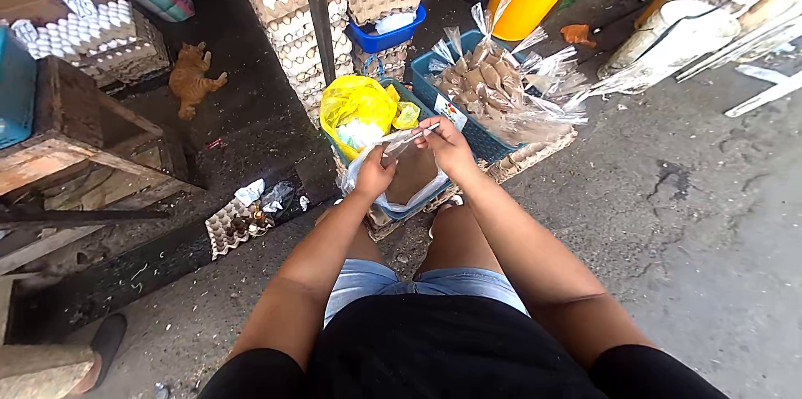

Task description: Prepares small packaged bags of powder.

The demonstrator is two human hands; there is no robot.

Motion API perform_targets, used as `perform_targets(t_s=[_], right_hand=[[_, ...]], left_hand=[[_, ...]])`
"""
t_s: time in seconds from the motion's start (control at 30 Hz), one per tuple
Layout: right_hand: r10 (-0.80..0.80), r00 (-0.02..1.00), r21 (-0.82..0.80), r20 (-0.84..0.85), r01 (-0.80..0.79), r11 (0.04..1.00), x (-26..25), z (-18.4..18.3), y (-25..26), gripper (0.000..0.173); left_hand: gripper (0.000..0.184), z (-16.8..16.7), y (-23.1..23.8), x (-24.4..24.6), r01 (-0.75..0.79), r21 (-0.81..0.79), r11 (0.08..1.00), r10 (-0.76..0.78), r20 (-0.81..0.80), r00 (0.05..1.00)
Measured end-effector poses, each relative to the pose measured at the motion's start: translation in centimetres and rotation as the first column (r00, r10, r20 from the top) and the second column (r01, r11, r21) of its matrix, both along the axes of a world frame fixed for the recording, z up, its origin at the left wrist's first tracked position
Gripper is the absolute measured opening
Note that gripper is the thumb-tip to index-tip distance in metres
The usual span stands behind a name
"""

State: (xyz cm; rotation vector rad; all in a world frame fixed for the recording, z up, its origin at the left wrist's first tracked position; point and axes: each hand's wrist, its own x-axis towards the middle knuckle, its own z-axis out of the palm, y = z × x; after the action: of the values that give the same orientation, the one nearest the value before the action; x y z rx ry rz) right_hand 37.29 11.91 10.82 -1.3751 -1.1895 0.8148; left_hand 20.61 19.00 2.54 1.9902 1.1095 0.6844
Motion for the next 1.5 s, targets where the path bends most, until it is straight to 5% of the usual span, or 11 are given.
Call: perform_targets(t_s=[0.1, 0.23, 0.3, 0.43, 0.77, 1.23, 1.5], right_hand=[[-0.174, 0.979, 0.223, 0.106, 0.147, 0.964, 1.7, 0.9, 0.5, 0.029], [-0.183, 0.929, -0.099, 0.322, 0.225, 0.969, 2.4, -2.5, 1.7, 0.035], [-0.167, 0.943, -0.236, 0.287, 0.238, 0.942, 2.1, -5.2, 2.4, 0.035], [-0.228, 0.969, -0.333, 0.097, 0.247, 0.910, 1.1, -8.5, 3.9, 0.032], [-0.036, 0.995, -0.594, 0.090, 0.083, 0.800, -0.4, -9.2, 2.7, 0.034], [-0.411, 0.884, -0.309, -0.221, 0.336, 0.890, 4.7, -2.1, 0.9, 0.037], [-0.406, 0.895, -0.222, -0.183, 0.365, 0.904, 3.8, -0.2, 0.9, 0.035]], left_hand=[[0.025, 0.0, 1.3, -0.6, -0.035, -0.004, 0.999, 0.035, -0.032, 0.999], [0.022, -0.4, 1.3, -0.4, -0.075, -0.032, 0.997, 0.077, 0.063, 0.995], [0.019, 0.0, 1.1, 0.1, -0.044, -0.047, 0.998, 0.049, 0.105, 0.993], [0.018, -0.7, 0.6, -0.1, -0.001, -0.027, 1.000, 0.004, 0.092, 0.996], [0.023, -1.8, 0.7, -0.4, 0.064, 0.073, 0.995, -0.064, -0.004, 0.998], [0.020, -1.1, 0.6, -0.1, 0.049, 0.030, 0.998, -0.045, -0.120, 0.992], [0.023, -0.9, 0.4, 0.1, 0.060, 0.011, 0.998, -0.057, -0.208, 0.977]])
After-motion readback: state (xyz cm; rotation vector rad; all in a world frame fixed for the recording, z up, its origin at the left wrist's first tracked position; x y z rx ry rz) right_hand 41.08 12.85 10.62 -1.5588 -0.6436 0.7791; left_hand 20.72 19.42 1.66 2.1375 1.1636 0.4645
